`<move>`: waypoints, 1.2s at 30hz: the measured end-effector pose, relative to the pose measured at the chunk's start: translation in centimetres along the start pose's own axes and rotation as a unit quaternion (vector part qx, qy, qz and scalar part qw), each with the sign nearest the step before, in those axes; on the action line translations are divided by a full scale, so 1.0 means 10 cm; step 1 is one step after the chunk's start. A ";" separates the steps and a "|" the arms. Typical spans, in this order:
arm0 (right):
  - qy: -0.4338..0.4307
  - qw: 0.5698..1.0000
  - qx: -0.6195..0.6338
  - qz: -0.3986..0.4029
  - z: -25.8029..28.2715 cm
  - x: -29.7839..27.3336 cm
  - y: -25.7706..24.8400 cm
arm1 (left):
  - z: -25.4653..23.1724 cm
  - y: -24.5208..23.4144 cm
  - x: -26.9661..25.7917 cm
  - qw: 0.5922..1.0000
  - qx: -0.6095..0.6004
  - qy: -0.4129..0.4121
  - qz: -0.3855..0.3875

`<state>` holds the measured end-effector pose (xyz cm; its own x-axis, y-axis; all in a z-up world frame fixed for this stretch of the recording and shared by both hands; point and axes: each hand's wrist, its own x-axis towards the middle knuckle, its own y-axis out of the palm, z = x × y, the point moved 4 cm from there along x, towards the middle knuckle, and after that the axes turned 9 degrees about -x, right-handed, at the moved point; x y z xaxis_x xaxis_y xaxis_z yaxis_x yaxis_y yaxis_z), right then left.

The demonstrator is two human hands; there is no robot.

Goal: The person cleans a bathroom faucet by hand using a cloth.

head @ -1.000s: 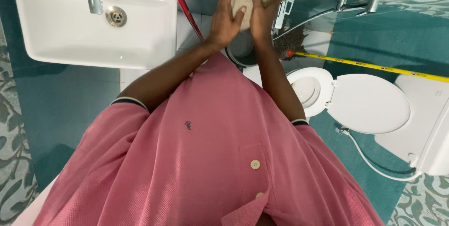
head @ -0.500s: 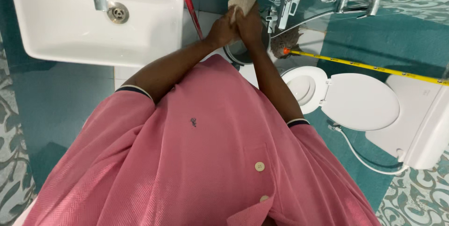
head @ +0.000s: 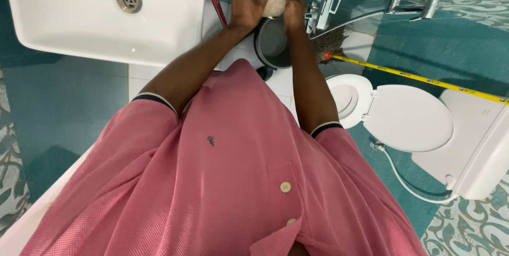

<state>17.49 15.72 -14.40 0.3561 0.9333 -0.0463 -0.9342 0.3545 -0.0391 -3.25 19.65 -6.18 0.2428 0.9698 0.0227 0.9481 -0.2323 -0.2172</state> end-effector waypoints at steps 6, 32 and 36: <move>0.054 0.989 -0.141 0.005 0.39 -0.69 0.24 | 0.58 0.29 0.01 0.993 0.086 0.008 0.085; 0.104 0.949 -0.299 0.010 0.39 -0.88 0.10 | 0.41 0.07 -0.85 0.965 -0.041 -0.209 0.153; 0.050 0.951 -0.305 0.010 0.14 -0.39 -0.08 | 0.48 0.15 -0.47 0.993 -0.080 -0.072 0.048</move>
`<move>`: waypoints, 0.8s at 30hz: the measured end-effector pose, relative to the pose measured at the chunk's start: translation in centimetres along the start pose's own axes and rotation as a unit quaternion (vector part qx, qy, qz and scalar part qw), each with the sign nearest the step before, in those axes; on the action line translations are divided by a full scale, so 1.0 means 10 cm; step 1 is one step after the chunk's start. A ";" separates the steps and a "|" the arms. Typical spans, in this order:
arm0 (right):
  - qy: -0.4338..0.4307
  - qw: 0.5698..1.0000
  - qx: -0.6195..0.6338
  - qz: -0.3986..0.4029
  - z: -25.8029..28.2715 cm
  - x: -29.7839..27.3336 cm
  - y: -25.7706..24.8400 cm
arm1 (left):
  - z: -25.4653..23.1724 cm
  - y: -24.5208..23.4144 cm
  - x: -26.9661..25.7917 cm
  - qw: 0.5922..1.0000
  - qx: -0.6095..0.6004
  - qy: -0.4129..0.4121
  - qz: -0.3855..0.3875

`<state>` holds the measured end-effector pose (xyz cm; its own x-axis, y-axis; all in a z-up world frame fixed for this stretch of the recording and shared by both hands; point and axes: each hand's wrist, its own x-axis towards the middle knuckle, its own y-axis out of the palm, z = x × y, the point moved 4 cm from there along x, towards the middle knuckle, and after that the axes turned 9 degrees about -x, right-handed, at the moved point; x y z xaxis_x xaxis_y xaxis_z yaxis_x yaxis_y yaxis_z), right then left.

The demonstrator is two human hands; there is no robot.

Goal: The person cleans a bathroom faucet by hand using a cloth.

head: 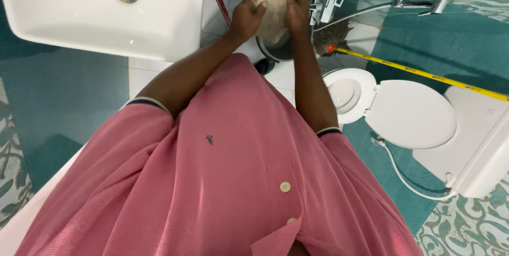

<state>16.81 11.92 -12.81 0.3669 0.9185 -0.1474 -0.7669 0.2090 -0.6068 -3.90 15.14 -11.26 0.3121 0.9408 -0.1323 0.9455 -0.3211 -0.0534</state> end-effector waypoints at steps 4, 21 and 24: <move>0.036 0.999 0.034 0.006 -0.11 0.37 0.05 | 0.24 0.12 0.59 0.998 -0.058 0.014 0.036; 0.229 0.891 0.303 0.248 1.39 -1.28 -0.10 | -0.48 -0.74 -0.91 0.958 -0.219 -0.106 0.154; 0.143 0.820 0.469 0.296 1.93 -1.10 -0.03 | -1.12 -1.08 -0.89 0.931 -0.347 -0.051 0.101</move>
